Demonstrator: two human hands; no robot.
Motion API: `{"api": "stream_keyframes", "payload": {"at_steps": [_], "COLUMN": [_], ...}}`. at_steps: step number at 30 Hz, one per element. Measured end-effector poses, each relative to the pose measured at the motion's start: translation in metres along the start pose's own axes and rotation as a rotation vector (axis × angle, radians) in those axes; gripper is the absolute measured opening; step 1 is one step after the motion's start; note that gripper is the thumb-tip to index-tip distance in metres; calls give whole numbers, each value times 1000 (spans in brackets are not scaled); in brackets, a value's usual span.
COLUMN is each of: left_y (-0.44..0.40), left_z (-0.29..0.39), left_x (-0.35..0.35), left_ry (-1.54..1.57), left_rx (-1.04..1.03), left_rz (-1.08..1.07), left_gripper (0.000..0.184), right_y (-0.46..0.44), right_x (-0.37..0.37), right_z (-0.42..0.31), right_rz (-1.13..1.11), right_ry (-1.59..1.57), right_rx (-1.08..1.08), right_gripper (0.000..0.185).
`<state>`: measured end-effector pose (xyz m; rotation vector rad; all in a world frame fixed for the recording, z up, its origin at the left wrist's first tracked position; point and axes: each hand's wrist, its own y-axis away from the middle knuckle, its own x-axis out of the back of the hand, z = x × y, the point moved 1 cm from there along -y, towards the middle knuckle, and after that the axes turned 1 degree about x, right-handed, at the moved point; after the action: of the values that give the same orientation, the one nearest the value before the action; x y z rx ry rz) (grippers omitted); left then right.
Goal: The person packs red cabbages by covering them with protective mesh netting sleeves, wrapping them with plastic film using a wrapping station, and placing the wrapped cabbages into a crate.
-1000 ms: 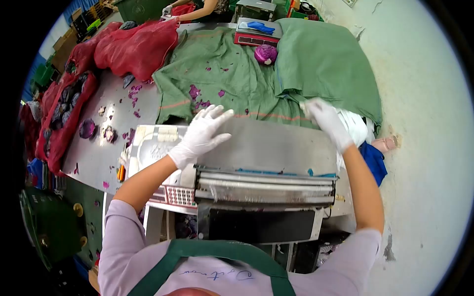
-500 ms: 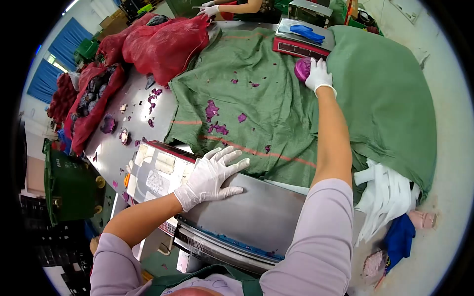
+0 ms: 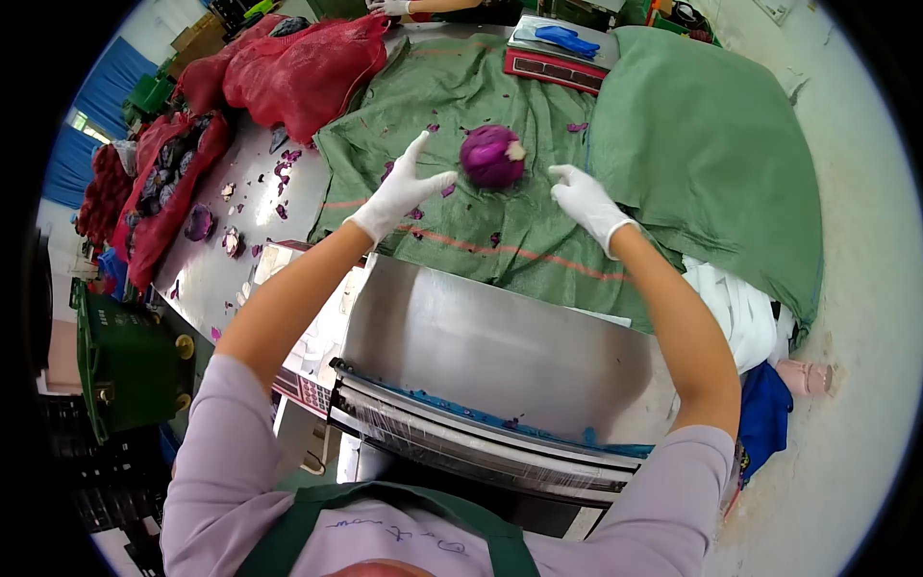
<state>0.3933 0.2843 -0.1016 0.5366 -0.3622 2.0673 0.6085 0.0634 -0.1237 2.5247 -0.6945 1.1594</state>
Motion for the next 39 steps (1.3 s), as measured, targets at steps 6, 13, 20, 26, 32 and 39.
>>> {"api": "stream_keyframes", "payload": {"at_steps": [6,13,20,26,32,39], "left_y": [-61,-78,-20,44,142,216], "left_z": [-52,-110,-19,55,71,92], "left_x": [-26,12,73,104,70,0], "left_ry": [89,408,688,984,872,879], "left_rx": [448,542,427,277,325,427], "left_rz": [108,223,-140,-199,-221,-371], "left_gripper": [113,78,89,74,67,84], "right_y": [-28,-119,-70,37,141,232], "right_x": [-55,-147,-76,-27,-41,-50], "right_z": [-56,-83,-156,-241,-270,-210], "right_rz": [-194,-195,-192,-25,62,128], "right_ry": [-656,-782,-993,-1024,-1000,-919], "right_rx": [-442,-534,-325,-83,-52,-146], "right_gripper": [61,71,86,83,66,65]}}
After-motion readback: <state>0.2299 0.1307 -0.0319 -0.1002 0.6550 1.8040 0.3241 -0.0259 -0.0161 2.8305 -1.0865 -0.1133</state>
